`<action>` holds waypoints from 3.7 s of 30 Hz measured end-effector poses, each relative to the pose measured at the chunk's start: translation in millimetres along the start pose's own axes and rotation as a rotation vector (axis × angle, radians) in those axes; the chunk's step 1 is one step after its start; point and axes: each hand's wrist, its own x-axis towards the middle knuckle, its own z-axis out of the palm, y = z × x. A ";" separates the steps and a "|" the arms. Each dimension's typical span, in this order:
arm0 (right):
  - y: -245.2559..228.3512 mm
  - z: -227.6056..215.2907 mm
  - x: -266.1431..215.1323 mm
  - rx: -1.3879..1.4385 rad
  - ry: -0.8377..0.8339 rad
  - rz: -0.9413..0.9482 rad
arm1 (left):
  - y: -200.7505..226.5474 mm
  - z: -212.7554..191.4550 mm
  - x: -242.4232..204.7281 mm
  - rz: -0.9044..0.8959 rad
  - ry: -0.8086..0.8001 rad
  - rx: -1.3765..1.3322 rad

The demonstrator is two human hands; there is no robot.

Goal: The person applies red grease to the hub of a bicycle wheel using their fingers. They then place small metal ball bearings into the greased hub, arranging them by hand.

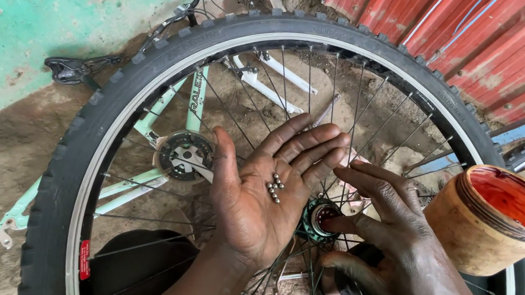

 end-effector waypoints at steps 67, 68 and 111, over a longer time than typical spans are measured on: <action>1.2 0.8 -1.4 0.228 -0.020 0.116 | 1.8 6.6 1.3 -0.028 0.024 0.052; 0.1 0.6 -0.6 0.267 -0.016 0.118 | 2.4 7.2 1.4 -0.028 0.022 0.060; 4.3 -4.2 -5.3 0.245 -0.070 0.163 | 3.7 7.3 1.5 -0.044 0.021 0.049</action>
